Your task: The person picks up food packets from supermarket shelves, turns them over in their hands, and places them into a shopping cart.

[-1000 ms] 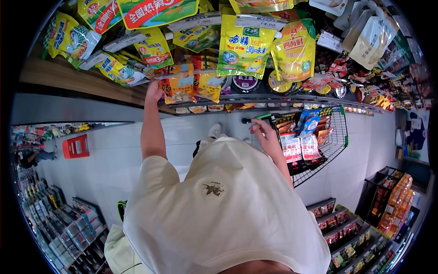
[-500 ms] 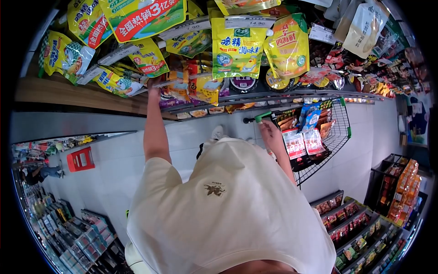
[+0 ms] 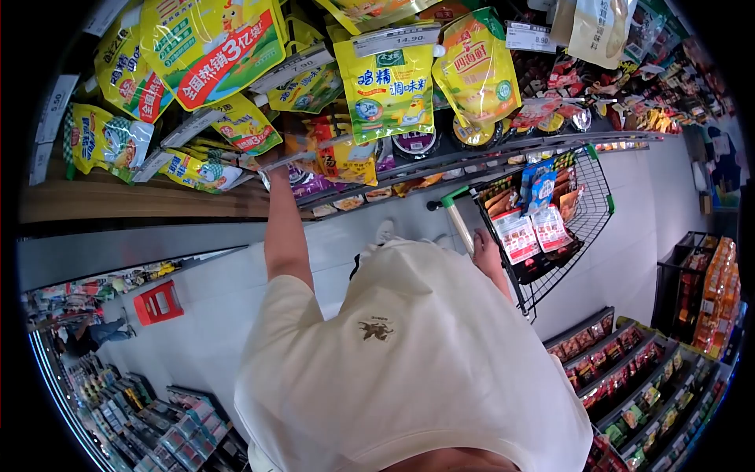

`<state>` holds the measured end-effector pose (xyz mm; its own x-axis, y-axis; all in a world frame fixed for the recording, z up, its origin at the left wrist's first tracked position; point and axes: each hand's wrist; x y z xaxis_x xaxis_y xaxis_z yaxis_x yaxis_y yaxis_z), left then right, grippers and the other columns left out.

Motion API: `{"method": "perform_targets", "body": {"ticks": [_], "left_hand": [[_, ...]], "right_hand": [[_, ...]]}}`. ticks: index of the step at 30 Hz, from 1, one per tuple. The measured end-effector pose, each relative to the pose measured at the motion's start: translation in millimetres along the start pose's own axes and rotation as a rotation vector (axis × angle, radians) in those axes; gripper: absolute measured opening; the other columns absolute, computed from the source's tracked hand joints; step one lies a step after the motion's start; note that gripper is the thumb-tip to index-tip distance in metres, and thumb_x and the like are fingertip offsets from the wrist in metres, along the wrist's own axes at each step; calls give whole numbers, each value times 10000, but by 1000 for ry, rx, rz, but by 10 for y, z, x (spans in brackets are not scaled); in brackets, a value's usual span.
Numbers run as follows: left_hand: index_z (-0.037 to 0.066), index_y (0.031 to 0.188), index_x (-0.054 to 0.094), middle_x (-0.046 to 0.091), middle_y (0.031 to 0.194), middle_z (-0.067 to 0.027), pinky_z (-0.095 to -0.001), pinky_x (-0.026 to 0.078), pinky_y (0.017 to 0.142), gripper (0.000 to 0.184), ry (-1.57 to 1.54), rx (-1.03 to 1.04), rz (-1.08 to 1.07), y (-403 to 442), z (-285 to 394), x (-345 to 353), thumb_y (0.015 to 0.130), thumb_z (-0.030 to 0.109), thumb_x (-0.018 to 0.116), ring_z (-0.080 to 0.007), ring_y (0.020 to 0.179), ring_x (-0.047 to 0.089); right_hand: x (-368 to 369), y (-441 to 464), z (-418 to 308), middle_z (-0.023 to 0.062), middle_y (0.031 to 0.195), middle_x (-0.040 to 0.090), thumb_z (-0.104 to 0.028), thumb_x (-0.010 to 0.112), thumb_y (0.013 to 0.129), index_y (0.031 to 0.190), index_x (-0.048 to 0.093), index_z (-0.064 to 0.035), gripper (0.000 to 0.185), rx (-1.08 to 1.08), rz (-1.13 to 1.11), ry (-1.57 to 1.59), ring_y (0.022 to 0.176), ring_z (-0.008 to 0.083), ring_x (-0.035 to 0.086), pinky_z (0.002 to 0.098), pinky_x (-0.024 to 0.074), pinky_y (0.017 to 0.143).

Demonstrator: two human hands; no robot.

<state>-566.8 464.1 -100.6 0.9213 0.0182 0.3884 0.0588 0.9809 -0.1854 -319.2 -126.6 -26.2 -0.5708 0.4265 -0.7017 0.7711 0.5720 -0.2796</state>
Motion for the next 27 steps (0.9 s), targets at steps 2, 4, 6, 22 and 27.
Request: {"method": "perform_targets", "body": {"ticks": [2, 4, 6, 22, 27], "left_hand": [[36, 1323, 508, 598, 1235, -92, -343, 463, 905, 421, -6, 14, 3, -32, -14, 52, 932, 100, 649, -192, 1059, 577], [32, 1323, 502, 598, 1227, -94, -339, 465, 901, 424, -18, 23, 13, -50, -30, 100, 931, 100, 649, -187, 1046, 578], [29, 1323, 496, 597, 1218, -96, -335, 466, 897, 426, -34, 36, 23, -71, -42, 137, 930, 101, 648, -182, 1033, 580], [-17, 1241, 499, 587, 1053, -63, -259, 456, 817, 335, 279, 271, -154, -1626, -77, 418, 974, 136, 629, -123, 888, 541], [-23, 1325, 507, 615, 1080, -72, -260, 459, 849, 429, 202, 338, -165, -1361, -188, 501, 973, 183, 641, -130, 943, 570]], "right_hand": [[104, 15, 194, 221, 949, 696, -223, 485, 1008, 1178, 632, -9, 311, -45, 57, 37, 888, 370, 682, 416, 523, 811], [195, 41, 338, 207, 821, 671, -242, 492, 1010, 1160, 637, -13, 309, -84, 108, 77, 705, 308, 675, 385, 526, 681], [235, 43, 417, 197, 746, 656, -261, 494, 1012, 1157, 640, -22, 315, -94, 131, 128, 614, 269, 671, 364, 524, 617], [202, 48, 400, 197, 894, 698, -248, 522, 1001, 1195, 624, 8, 337, 46, 72, 198, 826, 279, 695, 359, 532, 767], [277, 112, 534, 223, 872, 685, -241, 516, 1005, 1186, 619, -11, 311, 3, 77, 218, 855, 330, 706, 392, 540, 764]]}}
Point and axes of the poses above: each hand's wrist, its own y-axis towards the middle knuckle, its own x-axis out of the palm, z = x × y
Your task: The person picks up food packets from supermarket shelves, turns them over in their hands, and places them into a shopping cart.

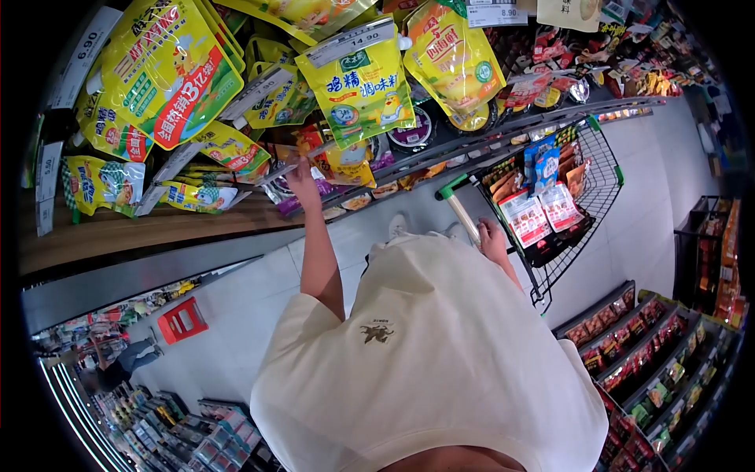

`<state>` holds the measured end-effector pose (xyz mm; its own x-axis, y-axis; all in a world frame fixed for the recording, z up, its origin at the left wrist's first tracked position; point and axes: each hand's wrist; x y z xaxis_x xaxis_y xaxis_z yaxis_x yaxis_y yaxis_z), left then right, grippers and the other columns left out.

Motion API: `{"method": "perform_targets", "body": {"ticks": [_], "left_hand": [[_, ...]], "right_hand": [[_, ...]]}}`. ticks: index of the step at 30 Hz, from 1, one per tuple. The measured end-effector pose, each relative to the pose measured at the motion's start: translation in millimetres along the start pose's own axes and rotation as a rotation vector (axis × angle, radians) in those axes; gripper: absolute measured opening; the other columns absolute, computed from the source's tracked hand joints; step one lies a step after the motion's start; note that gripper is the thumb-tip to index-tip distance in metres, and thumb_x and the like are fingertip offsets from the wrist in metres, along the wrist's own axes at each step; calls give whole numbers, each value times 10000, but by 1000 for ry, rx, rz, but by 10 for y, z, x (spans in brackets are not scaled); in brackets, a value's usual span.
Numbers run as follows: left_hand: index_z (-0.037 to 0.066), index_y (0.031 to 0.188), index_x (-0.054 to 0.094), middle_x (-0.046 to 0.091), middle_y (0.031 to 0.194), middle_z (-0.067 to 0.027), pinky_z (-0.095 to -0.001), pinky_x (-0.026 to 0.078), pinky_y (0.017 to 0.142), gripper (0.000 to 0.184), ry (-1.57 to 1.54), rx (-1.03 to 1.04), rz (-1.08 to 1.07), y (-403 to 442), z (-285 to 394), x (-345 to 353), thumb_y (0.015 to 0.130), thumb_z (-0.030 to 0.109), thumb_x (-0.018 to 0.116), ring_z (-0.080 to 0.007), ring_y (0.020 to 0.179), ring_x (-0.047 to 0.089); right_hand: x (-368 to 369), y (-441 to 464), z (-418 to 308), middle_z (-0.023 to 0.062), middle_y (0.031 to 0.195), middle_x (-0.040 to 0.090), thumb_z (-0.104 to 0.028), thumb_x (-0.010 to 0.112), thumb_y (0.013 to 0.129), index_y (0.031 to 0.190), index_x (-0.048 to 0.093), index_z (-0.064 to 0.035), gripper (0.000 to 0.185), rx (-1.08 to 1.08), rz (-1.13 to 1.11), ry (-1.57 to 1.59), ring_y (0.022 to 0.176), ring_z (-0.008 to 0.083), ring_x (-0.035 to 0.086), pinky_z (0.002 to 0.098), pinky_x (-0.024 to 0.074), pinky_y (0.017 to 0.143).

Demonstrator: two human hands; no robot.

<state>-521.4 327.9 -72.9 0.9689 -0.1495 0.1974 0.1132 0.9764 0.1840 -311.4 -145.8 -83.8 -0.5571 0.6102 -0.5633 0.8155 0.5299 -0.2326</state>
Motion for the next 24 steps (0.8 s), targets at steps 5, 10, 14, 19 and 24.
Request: {"method": "perform_targets", "body": {"ticks": [5, 10, 14, 19, 24], "left_hand": [[-2, 1410, 465, 621, 1007, -64, -274, 459, 779, 514, 21, 62, -88, 153, 72, 24, 955, 160, 641, -142, 858, 556], [9, 1442, 444, 629, 978, -50, -272, 460, 815, 535, 10, -17, -41, 269, 47, 104, 928, 58, 584, -153, 837, 564], [20, 1448, 449, 653, 995, -90, -276, 453, 917, 546, -21, -66, 17, 340, -35, 176, 917, -20, 570, -171, 934, 600], [14, 1397, 498, 643, 1043, -97, -286, 455, 911, 470, -24, -93, 16, 404, -171, 201, 936, -33, 578, -185, 969, 596], [49, 1341, 531, 632, 1156, -83, -340, 502, 884, 427, -139, -117, -2, 444, -356, 203, 945, 124, 674, -188, 1013, 600]], "right_hand": [[-6, -19, -7, 237, 906, 687, -239, 523, 997, 1189, 624, -6, 318, 30, 0, 22, 872, 336, 705, 391, 542, 780], [-8, -6, 30, 240, 936, 691, -233, 533, 983, 1198, 622, -3, 327, -7, 9, -14, 896, 345, 703, 393, 541, 807], [-19, 3, 21, 234, 944, 694, -230, 538, 976, 1188, 628, -3, 324, 29, -3, 0, 904, 347, 703, 398, 539, 816], [-16, 5, 56, 225, 937, 697, -207, 543, 963, 1180, 631, -2, 311, 9, 17, 8, 889, 339, 706, 392, 544, 806], [-18, 17, 67, 195, 935, 692, -193, 553, 975, 1187, 616, 19, 307, 12, 1, 32, 863, 274, 694, 359, 529, 793]]}}
Point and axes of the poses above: each hand's wrist, its own y-axis towards the middle knuckle, its own x-axis out of the palm, z = x × y
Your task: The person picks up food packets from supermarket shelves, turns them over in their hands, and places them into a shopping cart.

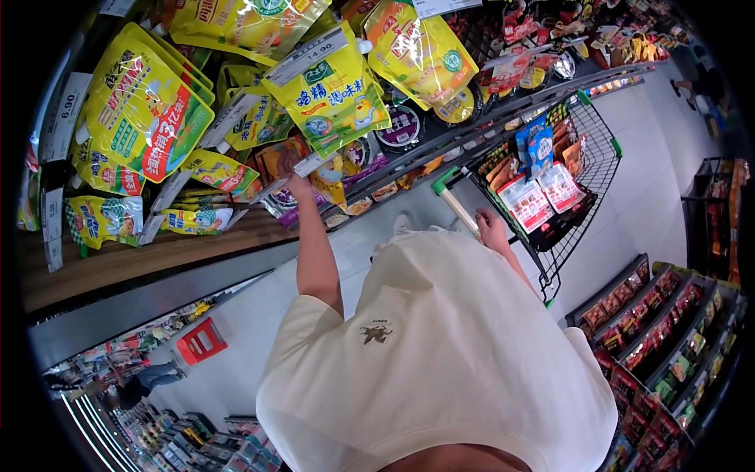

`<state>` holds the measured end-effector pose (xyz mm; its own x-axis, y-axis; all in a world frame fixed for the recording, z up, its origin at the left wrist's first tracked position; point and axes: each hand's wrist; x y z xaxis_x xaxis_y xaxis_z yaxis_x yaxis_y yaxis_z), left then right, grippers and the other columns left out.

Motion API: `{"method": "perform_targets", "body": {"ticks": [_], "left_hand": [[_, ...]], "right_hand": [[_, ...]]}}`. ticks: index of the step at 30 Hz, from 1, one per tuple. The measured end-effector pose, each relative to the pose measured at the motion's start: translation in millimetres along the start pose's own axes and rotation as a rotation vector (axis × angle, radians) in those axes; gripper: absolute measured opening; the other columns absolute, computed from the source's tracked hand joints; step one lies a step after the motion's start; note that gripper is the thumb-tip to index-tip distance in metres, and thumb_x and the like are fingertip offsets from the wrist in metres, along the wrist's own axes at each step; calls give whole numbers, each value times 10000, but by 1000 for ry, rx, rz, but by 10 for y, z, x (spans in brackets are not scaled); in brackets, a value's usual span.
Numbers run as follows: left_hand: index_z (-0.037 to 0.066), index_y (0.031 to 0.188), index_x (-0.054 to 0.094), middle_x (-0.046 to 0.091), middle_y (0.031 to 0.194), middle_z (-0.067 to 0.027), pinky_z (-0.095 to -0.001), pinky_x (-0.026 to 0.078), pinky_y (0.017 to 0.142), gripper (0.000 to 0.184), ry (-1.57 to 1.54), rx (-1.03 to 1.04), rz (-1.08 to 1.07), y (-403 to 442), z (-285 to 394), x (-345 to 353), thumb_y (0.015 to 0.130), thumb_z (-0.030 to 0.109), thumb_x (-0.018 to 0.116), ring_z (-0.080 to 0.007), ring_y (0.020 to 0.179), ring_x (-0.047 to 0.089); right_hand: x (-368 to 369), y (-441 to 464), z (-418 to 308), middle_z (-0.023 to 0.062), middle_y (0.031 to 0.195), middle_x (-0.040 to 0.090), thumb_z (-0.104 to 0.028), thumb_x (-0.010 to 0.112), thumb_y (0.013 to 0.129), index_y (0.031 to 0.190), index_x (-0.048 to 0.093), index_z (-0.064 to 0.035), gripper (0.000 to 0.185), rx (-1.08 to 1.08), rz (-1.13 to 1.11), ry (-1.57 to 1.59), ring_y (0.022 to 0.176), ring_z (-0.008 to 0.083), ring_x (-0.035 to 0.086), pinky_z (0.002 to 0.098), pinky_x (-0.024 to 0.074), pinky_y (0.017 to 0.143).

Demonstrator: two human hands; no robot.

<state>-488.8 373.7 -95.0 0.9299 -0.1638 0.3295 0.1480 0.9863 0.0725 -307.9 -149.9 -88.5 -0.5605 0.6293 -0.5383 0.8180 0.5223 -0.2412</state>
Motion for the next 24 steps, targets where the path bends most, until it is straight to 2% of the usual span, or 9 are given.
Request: {"method": "perform_targets", "body": {"ticks": [5, 11, 14, 15, 18, 19, 22, 24], "left_hand": [[47, 1303, 560, 612, 1224, -94, -340, 504, 913, 385, -103, 60, -4, -115, 135, 188, 952, 160, 672, -204, 1069, 594], [26, 1272, 586, 628, 1222, -112, -334, 521, 885, 354, -148, -61, 85, -122, 116, 173, 959, 181, 649, -210, 1042, 617], [22, 1257, 600, 616, 1251, -106, -343, 487, 944, 291, -10, -97, 116, -62, -21, -4, 988, 130, 583, -209, 1134, 584], [19, 1233, 620, 603, 1283, -125, -359, 488, 948, 262, 54, -66, 122, -198, 132, 67, 1013, 118, 520, -220, 1160, 575], [16, 1257, 609, 582, 1325, -131, -376, 471, 978, 282, 12, -145, 76, -286, 257, 69, 1036, 128, 473, -229, 1194, 557], [17, 1301, 582, 572, 1338, -123, -388, 448, 1006, 338, -60, -137, 32, -418, 454, 180, 1056, 214, 458, -227, 1211, 545], [29, 1363, 532, 560, 1352, -114, -385, 434, 1017, 422, 26, -68, -72, -464, 307, 79, 1057, 313, 467, -233, 1226, 537], [30, 1388, 505, 558, 1350, -109, -377, 437, 1008, 476, 106, -109, -4, -588, 203, 34, 1051, 364, 470, -231, 1222, 542]], "right_hand": [[-16, -16, -58, 194, 955, 696, -188, 554, 975, 1183, 617, 20, 301, 18, 2, -15, 889, 270, 696, 353, 530, 819], [22, 7, 46, 192, 955, 697, -182, 555, 974, 1185, 616, 19, 297, -8, 20, 3, 894, 273, 696, 354, 530, 823], [13, -15, 2, 213, 954, 701, -187, 556, 963, 1175, 623, 15, 301, 2, 34, 25, 891, 310, 704, 377, 539, 824], [7, -25, -10, 223, 953, 703, -190, 557, 957, 1169, 627, 14, 303, 7, 41, 36, 890, 328, 708, 389, 543, 824], [-5, -29, -35, 223, 947, 702, -187, 556, 958, 1175, 627, 10, 302, 7, 33, 42, 888, 322, 708, 385, 543, 824], [-6, -26, -27, 221, 948, 702, -185, 555, 958, 1177, 627, 11, 302, 9, 33, 34, 890, 321, 708, 384, 542, 827], [-1, -9, -33, 218, 954, 704, -180, 552, 958, 1183, 625, 13, 305, 16, 34, 38, 898, 317, 707, 380, 539, 835], [-6, -21, -23, 217, 963, 705, -179, 550, 958, 1187, 624, 14, 308, 33, 35, 69, 906, 317, 705, 379, 537, 842]]}}
Point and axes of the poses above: each hand's wrist, its own y-axis towards the middle knuckle, its own x-axis out of the palm, z = x × y
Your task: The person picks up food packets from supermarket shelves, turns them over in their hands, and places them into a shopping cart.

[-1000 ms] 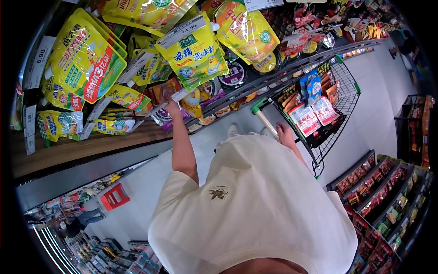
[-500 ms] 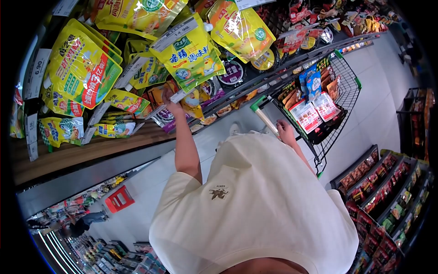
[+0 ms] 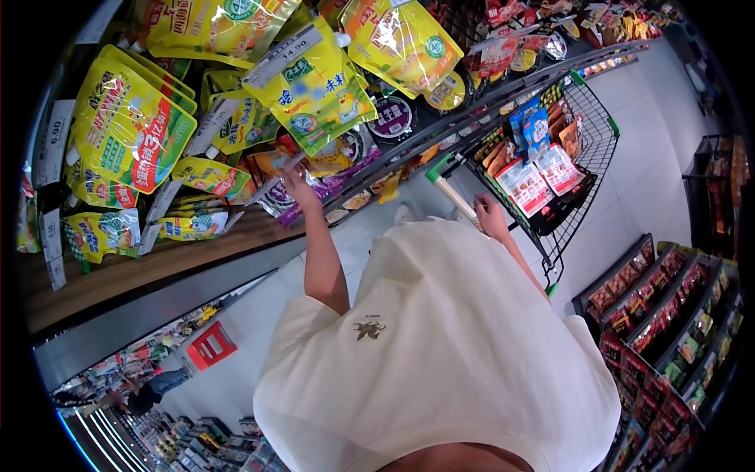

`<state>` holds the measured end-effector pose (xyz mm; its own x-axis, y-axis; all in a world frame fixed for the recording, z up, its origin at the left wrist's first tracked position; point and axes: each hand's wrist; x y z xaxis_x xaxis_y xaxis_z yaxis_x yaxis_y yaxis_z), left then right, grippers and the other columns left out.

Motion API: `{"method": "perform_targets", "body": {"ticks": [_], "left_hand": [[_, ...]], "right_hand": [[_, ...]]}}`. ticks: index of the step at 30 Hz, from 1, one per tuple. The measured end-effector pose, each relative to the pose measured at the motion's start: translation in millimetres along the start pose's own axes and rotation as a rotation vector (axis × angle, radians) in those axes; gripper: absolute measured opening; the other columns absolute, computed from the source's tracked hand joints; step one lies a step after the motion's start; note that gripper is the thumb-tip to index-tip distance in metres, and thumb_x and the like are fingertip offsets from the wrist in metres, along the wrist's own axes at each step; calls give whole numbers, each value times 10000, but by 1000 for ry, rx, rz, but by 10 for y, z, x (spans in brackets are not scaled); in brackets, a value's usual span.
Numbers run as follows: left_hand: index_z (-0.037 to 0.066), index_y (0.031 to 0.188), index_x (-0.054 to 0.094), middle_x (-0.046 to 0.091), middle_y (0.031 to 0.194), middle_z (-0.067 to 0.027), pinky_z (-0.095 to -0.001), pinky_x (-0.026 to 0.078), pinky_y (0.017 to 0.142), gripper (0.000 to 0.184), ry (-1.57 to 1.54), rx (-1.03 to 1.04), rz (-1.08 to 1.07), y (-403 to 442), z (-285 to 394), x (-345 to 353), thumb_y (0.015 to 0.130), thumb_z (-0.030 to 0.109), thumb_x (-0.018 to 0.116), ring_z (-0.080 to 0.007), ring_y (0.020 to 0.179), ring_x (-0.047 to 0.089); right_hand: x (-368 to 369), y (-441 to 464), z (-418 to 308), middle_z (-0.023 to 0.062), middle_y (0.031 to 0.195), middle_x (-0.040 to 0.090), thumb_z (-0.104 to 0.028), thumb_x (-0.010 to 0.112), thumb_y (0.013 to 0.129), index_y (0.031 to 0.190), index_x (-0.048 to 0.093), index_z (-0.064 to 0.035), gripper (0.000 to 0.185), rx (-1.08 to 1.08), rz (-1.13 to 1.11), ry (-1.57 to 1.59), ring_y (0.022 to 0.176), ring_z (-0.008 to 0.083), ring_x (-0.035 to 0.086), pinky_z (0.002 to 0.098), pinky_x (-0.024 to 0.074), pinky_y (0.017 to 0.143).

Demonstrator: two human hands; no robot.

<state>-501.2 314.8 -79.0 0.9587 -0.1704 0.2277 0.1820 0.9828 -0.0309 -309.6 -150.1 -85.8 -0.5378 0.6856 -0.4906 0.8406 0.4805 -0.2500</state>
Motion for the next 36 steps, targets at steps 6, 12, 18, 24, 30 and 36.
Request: {"method": "perform_targets", "body": {"ticks": [6, 12, 18, 24, 30, 36], "left_hand": [[23, 1412, 469, 554, 1356, -114, -374, 447, 987, 536, 53, -66, 41, -368, -198, -106, 1041, 409, 478, -237, 1201, 565], [29, 1377, 490, 583, 1303, -124, -364, 490, 933, 524, 35, -204, 7, -597, -461, -490, 1031, 421, 492, -265, 1116, 627], [77, 1345, 522, 633, 1210, -102, -343, 529, 819, 481, 232, -538, -134, -717, -952, -1062, 1006, 417, 546, -231, 1026, 671], [120, 1328, 560, 650, 1180, -78, -341, 518, 824, 442, 601, -830, -507, -1035, -1338, -1508, 977, 387, 589, -205, 1003, 665], [153, 1299, 594, 664, 1134, -46, -312, 524, 758, 369, 674, -1026, -585, -1363, -1561, -2000, 971, 322, 582, -179, 942, 676], [75, 1361, 521, 624, 1263, -131, -398, 514, 894, 482, 593, -977, -482, -1620, -1592, -2227, 989, 378, 571, -254, 1081, 650]], "right_hand": [[-25, -81, -179, 215, 986, 699, -204, 545, 980, 1201, 609, -2, 306, -19, 23, -61, 915, 335, 699, 399, 538, 832], [6, -275, -624, 216, 1034, 670, -307, 510, 1012, 1190, 602, -37, 336, -207, 22, -312, 921, 381, 673, 454, 534, 794], [112, -301, -721, 220, 1025, 668, -412, 483, 1015, 1156, 631, -57, 409, -108, -25, -407, 920, 438, 636, 495, 516, 801], [146, -244, -676, 211, 955, 675, -417, 489, 1010, 1067, 658, -68, 392, -78, -4, -419, 890, 430, 638, 485, 515, 765], [235, -256, -598, 219, 912, 668, -375, 501, 1009, 989, 658, -50, 361, -116, 237, -443, 847, 429, 638, 492, 512, 738], [220, -274, -572, 219, 920, 668, -376, 486, 1015, 994, 657, -54, 365, -165, 220, -477, 844, 432, 637, 492, 514, 747]]}}
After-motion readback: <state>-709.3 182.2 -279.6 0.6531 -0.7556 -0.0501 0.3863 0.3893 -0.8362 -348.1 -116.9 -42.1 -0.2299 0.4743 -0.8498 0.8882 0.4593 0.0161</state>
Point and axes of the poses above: each hand's wrist, its own y-axis towards the middle knuckle, its own x-axis out of the palm, z = x × y
